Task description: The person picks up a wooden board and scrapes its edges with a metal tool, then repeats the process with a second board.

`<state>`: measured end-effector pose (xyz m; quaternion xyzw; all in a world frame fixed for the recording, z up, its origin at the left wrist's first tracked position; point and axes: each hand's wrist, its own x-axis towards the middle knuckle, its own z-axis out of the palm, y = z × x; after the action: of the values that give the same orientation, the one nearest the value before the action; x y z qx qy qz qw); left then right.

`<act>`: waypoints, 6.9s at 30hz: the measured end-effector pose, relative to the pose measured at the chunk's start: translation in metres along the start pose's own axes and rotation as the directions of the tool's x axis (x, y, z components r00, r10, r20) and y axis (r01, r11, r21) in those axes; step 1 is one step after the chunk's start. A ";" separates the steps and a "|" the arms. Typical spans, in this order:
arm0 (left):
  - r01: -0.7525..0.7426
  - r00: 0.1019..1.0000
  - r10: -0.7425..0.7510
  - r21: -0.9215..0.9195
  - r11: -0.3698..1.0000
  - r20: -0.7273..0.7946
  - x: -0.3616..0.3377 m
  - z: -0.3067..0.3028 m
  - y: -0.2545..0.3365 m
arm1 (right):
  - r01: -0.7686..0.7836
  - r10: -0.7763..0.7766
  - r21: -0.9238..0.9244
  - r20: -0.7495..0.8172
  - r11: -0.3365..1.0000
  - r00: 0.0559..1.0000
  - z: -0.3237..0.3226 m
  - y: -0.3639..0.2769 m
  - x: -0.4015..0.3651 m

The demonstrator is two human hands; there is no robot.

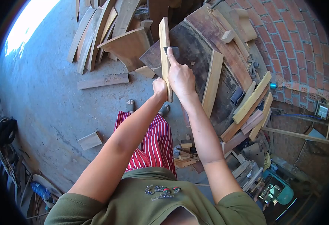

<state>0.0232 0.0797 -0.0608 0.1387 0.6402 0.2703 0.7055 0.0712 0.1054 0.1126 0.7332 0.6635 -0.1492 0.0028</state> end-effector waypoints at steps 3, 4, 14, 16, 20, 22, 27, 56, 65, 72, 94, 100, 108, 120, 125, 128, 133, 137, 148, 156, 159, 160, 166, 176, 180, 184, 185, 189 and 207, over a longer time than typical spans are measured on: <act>-0.089 0.995 0.093 0.101 0.991 -0.032 0.013 0.001 -0.015 | -0.023 0.024 -0.038 0.007 0.999 1.000 0.002 -0.001 -0.013; -0.072 0.994 0.069 -0.021 0.997 -0.088 0.018 0.006 -0.017 | -0.017 0.018 -0.038 0.028 0.999 0.999 0.002 -0.001 -0.025; -0.007 1.000 0.009 -0.281 0.960 0.004 0.027 0.005 -0.026 | 0.010 -0.010 -0.009 -0.090 1.000 0.996 0.005 -0.005 0.018; -0.028 1.000 0.027 -0.140 0.990 -0.010 0.010 0.003 -0.015 | -0.005 0.005 -0.027 0.015 1.000 1.000 0.003 -0.003 -0.008; 0.036 0.998 -0.042 -0.126 0.991 -0.042 -0.004 0.004 -0.012 | 0.009 -0.009 0.004 -0.053 1.000 0.999 0.001 -0.007 0.023; 0.126 0.987 -0.144 -0.223 0.967 -0.067 -0.010 0.004 0.001 | 0.024 -0.022 0.027 -0.092 0.999 0.996 0.000 -0.008 0.047; 0.014 0.996 -0.036 -0.258 0.966 -0.083 0.003 0.008 -0.012 | -0.044 0.044 -0.003 0.087 0.999 0.995 -0.008 -0.005 -0.003; 0.144 0.977 -0.171 -0.195 0.970 -0.128 -0.002 0.006 -0.015 | 0.025 -0.019 0.071 -0.082 0.997 0.996 -0.012 -0.013 0.097; 0.257 0.948 -0.286 -0.195 0.946 -0.138 -0.031 0.006 0.018 | 0.039 -0.029 0.102 -0.102 0.994 0.994 -0.007 -0.011 0.101; 0.144 0.978 -0.171 -0.208 0.967 -0.117 0.001 0.007 -0.014 | -0.007 0.009 0.086 -0.012 0.996 1.000 -0.015 -0.012 0.071; -0.008 0.999 0.007 -0.058 0.998 -0.031 0.014 0.002 -0.017 | 0.018 -0.018 0.001 -0.006 1.000 1.000 0.008 0.006 -0.050; -0.198 0.979 0.202 0.356 0.913 0.026 -0.020 -0.003 0.007 | 0.002 -0.002 0.002 -0.067 1.000 0.998 0.019 0.004 -0.026; -0.218 0.974 0.225 0.200 0.955 -0.011 -0.020 -0.002 0.010 | -0.010 0.010 -0.015 0.007 1.000 1.000 0.005 -0.002 -0.037; -0.348 0.937 0.332 0.314 0.883 0.104 0.067 -0.001 -0.072 | 0.005 -0.002 -0.124 0.026 0.992 1.000 -0.006 -0.010 -0.019; 0.047 0.987 -0.088 -0.282 0.958 -0.134 0.004 0.012 -0.010 | -0.030 0.032 0.040 -0.064 0.999 0.997 -0.010 -0.013 0.043; -0.060 0.998 0.062 0.076 0.995 -0.026 0.039 0.004 -0.039 | -0.036 0.036 0.013 0.004 0.999 0.999 -0.005 -0.008 0.015; -0.225 0.974 0.218 0.362 0.905 0.059 0.057 0.001 -0.066 | -0.026 0.025 0.018 0.026 1.000 0.999 -0.005 -0.013 0.020; 0.081 0.995 -0.096 -0.305 0.949 -0.032 0.025 0.005 -0.026 | -0.001 0.006 0.045 -0.099 0.999 0.995 -0.007 -0.016 0.054; 0.095 0.989 -0.114 -0.180 0.979 -0.099 -0.006 0.003 -0.004 | -0.012 0.016 0.061 -0.066 0.998 0.998 -0.014 -0.014 0.066; 0.033 0.988 -0.062 -0.197 0.980 -0.139 0.009 0.007 -0.023 | -0.012 0.017 0.081 -0.054 0.997 0.998 -0.014 -0.017 0.065; 0.031 0.988 -0.057 -0.183 0.983 -0.141 -0.004 0.004 -0.009 | -0.008 0.014 0.071 -0.085 0.997 0.996 -0.017 -0.019 0.084; 0.082 0.987 -0.105 -0.181 0.980 -0.119 -0.005 0.003 -0.008 | -0.005 0.011 0.070 -0.092 0.998 0.996 -0.017 -0.018 0.076; 0.239 0.958 -0.256 -0.136 0.961 -0.127 -0.021 0.006 0.009 | -0.021 0.021 0.035 0.002 0.999 1.000 -0.009 -0.014 0.056; 0.145 0.979 -0.166 -0.173 0.974 -0.117 0.000 0.006 -0.011 | -0.025 0.025 -0.018 0.023 1.000 0.999 -0.020 -0.021 0.070; 0.153 0.977 -0.170 -0.132 0.979 -0.129 -0.016 0.003 0.002 | 0.021 -0.025 -0.049 -0.080 0.999 0.996 -0.022 -0.024 0.109; 0.106 0.985 -0.128 -0.178 0.978 -0.115 0.014 0.003 -0.030 | -0.001 0.006 -0.118 0.047 0.993 0.999 -0.024 -0.023 0.068; 0.093 0.988 -0.113 -0.183 0.979 -0.102 0.019 0.005 -0.035 | 0.001 0.005 -0.126 0.051 0.992 0.999 -0.024 -0.022 0.071; 0.137 0.981 -0.164 -0.218 0.966 -0.108 0.005 0.006 -0.021 | 0.033 -0.031 0.019 -0.097 0.999 0.995 -0.015 -0.020 0.098; 0.095 0.984 -0.112 -0.121 0.988 -0.139 0.001 0.005 -0.020 | 0.005 -0.005 -0.003 -0.049 1.000 0.999 -0.018 -0.025 0.081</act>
<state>0.0319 0.0652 -0.0718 0.0444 0.6799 0.2787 0.6768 0.0572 0.1909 0.1160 0.7349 0.6655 -0.1301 -0.0129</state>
